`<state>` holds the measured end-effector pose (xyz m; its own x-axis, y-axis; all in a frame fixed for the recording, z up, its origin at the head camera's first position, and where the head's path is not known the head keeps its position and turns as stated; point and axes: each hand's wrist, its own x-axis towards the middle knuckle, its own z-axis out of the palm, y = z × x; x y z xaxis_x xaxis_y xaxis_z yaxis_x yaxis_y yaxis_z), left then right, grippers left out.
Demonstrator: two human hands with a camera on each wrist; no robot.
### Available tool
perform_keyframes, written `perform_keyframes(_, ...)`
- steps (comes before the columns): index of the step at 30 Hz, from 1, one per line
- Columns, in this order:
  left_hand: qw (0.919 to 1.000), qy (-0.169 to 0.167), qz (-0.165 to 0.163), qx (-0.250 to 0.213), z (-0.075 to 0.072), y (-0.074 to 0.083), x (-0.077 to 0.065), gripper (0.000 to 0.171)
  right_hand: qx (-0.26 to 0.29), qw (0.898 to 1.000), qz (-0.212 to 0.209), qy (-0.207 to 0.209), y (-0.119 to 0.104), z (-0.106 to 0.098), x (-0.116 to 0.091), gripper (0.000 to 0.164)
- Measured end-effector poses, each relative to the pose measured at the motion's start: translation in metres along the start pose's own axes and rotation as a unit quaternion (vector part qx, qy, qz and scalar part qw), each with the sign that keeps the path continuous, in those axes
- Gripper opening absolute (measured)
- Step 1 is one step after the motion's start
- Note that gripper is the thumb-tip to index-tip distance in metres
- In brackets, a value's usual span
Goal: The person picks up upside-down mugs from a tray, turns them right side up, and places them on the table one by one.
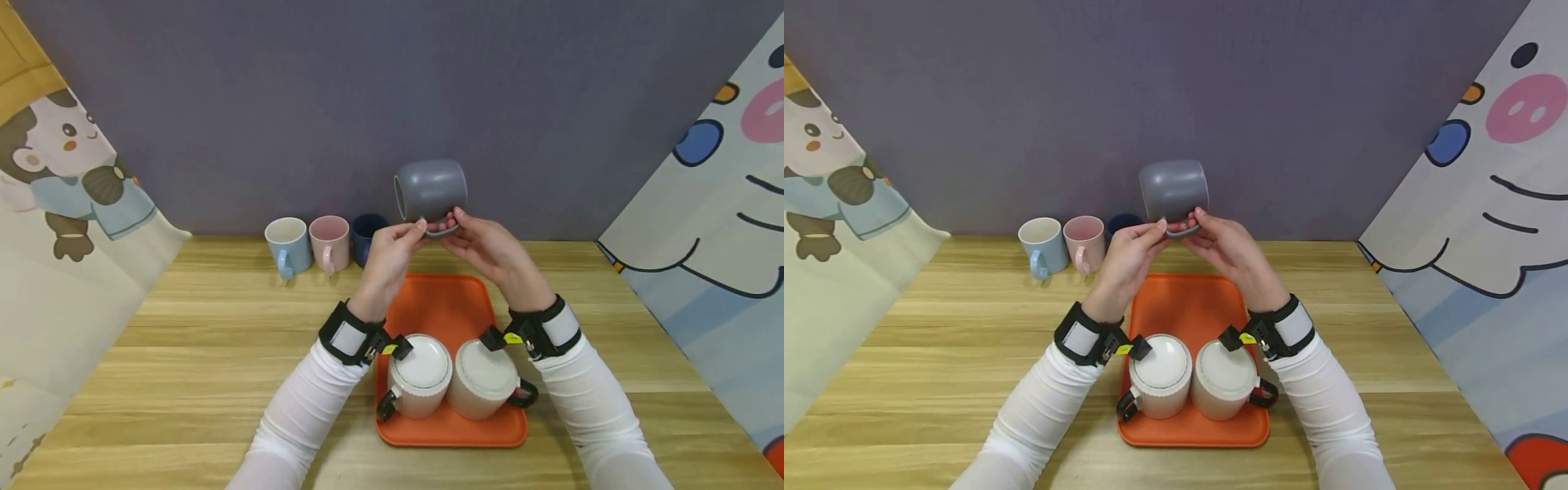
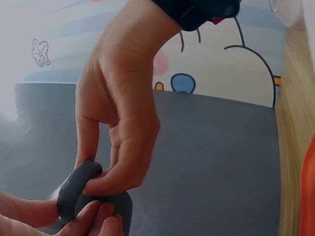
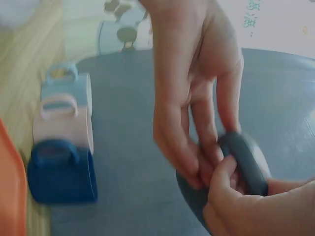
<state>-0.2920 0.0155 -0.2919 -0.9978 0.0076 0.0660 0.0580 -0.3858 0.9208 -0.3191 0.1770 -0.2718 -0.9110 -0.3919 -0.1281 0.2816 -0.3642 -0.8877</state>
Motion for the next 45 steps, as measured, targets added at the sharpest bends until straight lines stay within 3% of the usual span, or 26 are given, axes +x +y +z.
perform_keyframes(8,1.0,-0.005,0.0,-0.009,-0.001,-0.001,0.001,0.028,0.103,0.994,0.006,-0.035,0.001,0.004,0.0,0.022)
perform_keyframes(13,0.9998,-0.011,-0.008,-0.012,0.0,-0.002,0.002,0.029,0.187,0.982,0.021,-0.015,0.001,0.007,0.002,0.02)
perform_keyframes(20,0.9994,-0.016,-0.018,-0.027,0.0,-0.003,0.003,0.029,0.261,0.964,0.043,0.002,-0.003,0.007,0.001,0.015)
perform_keyframes(29,0.998,-0.026,-0.032,-0.047,-0.003,-0.005,0.009,0.031,0.248,0.968,0.043,-0.004,-0.008,0.007,0.002,0.014)
perform_keyframes(36,0.9979,-0.032,-0.054,-0.013,-0.019,0.001,0.013,0.032,0.222,0.974,0.037,0.003,-0.011,0.003,0.008,0.019)
perform_keyframes(41,0.9977,-0.004,-0.015,0.065,-0.033,0.008,0.011,0.031,0.198,0.979,0.038,0.021,-0.01,0.0,0.015,0.02)
perform_keyframes(45,0.9887,0.049,0.043,0.135,-0.041,0.009,0.007,0.026,0.18,0.982,0.042,0.035,-0.008,-0.004,0.02,0.021)
